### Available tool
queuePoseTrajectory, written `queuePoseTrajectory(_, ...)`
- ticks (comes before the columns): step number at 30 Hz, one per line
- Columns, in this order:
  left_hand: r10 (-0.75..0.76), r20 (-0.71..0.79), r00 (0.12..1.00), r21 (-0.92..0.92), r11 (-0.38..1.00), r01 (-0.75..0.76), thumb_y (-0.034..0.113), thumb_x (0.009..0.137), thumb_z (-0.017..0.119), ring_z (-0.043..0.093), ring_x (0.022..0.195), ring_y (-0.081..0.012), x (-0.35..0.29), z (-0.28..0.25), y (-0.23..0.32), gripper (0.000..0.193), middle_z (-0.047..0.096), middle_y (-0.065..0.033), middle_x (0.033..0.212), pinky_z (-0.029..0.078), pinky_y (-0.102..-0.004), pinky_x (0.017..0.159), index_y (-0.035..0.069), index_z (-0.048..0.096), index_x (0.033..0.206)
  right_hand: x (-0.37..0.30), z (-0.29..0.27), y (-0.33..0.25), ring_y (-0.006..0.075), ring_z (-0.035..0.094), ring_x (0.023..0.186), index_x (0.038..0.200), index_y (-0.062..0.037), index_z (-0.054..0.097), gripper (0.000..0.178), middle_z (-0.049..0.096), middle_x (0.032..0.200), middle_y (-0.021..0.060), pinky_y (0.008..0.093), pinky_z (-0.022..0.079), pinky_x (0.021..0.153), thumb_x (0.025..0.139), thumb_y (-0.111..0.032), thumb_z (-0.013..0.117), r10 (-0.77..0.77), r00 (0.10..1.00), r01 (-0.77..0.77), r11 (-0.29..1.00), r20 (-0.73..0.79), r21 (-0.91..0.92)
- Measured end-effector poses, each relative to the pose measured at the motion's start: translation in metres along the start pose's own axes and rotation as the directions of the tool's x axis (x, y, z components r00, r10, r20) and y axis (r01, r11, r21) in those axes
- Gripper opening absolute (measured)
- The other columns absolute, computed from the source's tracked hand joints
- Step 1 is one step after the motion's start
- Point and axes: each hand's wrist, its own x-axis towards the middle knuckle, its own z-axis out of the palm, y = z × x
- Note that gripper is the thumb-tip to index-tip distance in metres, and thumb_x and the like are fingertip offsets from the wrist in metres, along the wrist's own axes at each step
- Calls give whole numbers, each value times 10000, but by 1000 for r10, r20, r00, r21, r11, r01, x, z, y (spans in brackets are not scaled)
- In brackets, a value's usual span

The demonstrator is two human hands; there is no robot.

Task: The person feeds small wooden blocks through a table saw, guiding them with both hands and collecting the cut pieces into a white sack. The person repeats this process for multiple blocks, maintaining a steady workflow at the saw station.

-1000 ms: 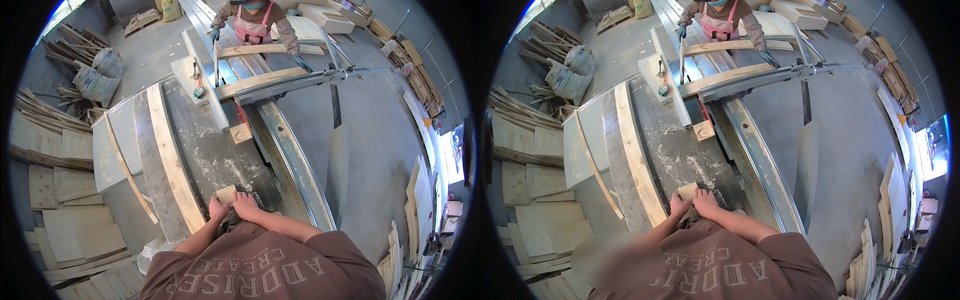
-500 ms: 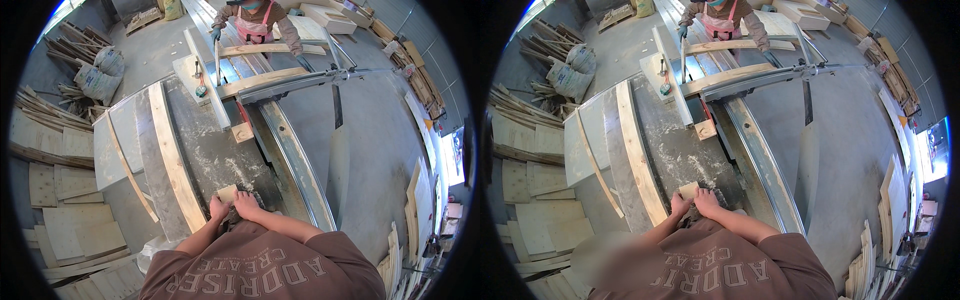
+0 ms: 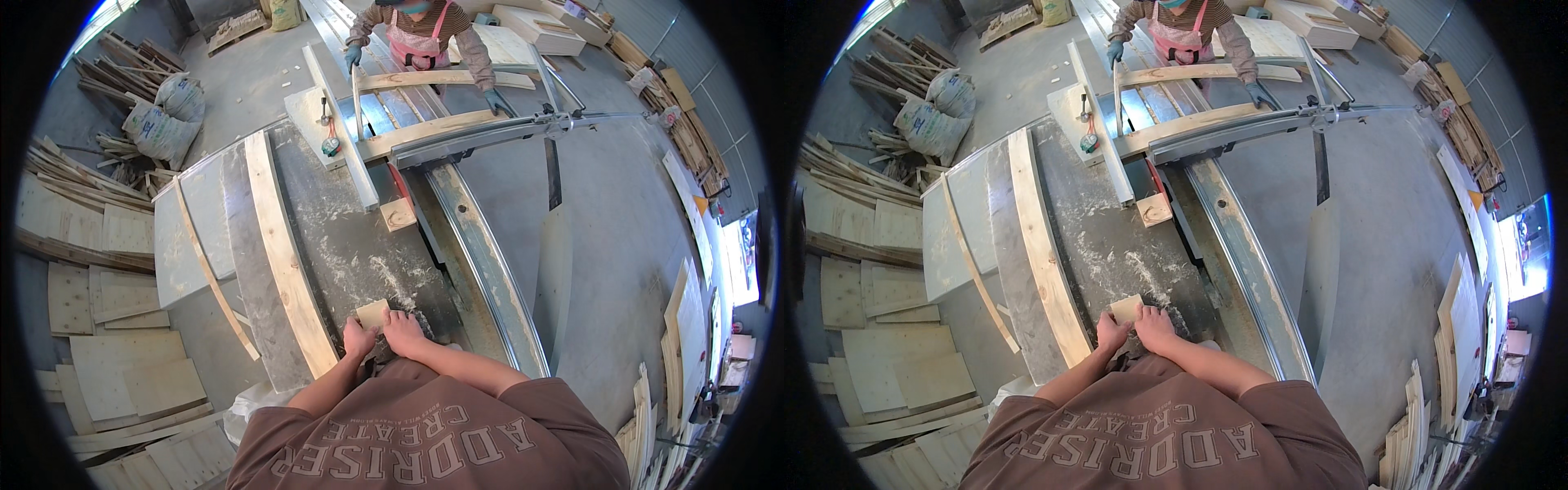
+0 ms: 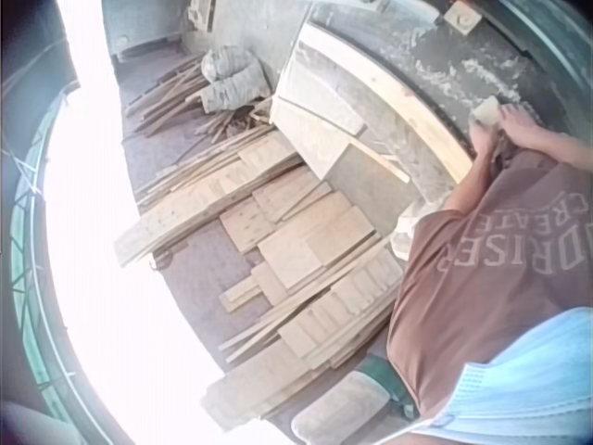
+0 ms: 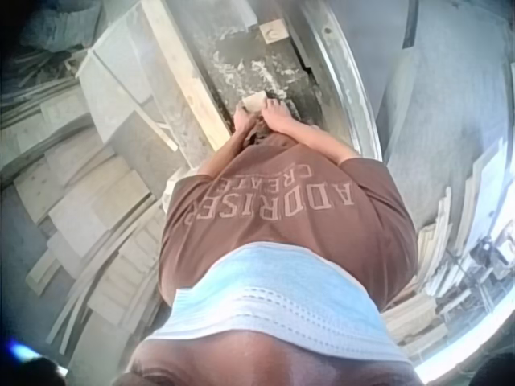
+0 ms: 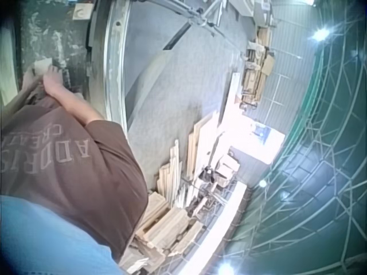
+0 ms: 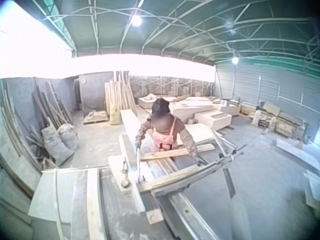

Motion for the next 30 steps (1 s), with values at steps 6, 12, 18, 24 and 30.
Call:
queuePoseTrajectory(6, 0, 0, 1000, 4, 1000, 0, 237, 844, 905, 734, 1155, -403, 1, 1, -2, 604, 748, -235, 1244, 590, -496, 981, -20, 614, 1306, 0, 3, 0, 335, 626, 1249, 1583, 119, 412, 658, 657, 1338, 221, 480, 513, 1005, 1003, -154, 558, -2, 1000, 2, 1000, -23, -27)
queuePoseTrajectory(12, -22, 9, 1000, 14, 1000, 22, 247, 846, 909, 735, 1155, -399, 0, -1, 2, 613, 748, -232, 1249, 589, -500, 983, -13, 613, 1316, 1, 11, 1, 304, 642, 1212, 1559, 105, 458, 650, 673, 1312, 188, 449, 518, 959, 1001, -204, 581, -10, 998, 4, 996, -61, -86)
queuePoseTrajectory(18, -38, 9, 999, 18, 999, 37, 254, 848, 910, 735, 1154, -399, -2, -2, 4, 604, 747, -231, 1247, 588, -501, 983, -10, 615, 1304, 0, 9, 0, 306, 648, 1202, 1543, 108, 469, 635, 674, 1301, 191, 449, 521, 959, 1002, -204, 585, -19, 997, 12, 995, -72, -98)
queuePoseTrajectory(24, -22, 5, 1000, 9, 1000, 22, 259, 852, 906, 730, 1158, -398, -1, 0, 1, 596, 741, -231, 1249, 586, -499, 986, -10, 614, 1297, 1, 10, 0, 311, 650, 1199, 1526, 109, 470, 619, 672, 1288, 193, 453, 522, 955, 1003, -202, 589, -12, 997, 6, 997, -75, -79)
queuePoseTrajectory(30, -30, 13, 999, 9, 1000, 30, 257, 841, 905, 730, 1167, -401, 2, 1, -2, 608, 742, -236, 1259, 586, -500, 988, -8, 615, 1306, 0, 1, 0, 326, 628, 1235, 1568, 143, 417, 674, 670, 1302, 219, 465, 527, 966, 978, -136, 586, -20, 1000, 20, 999, -12, -46)
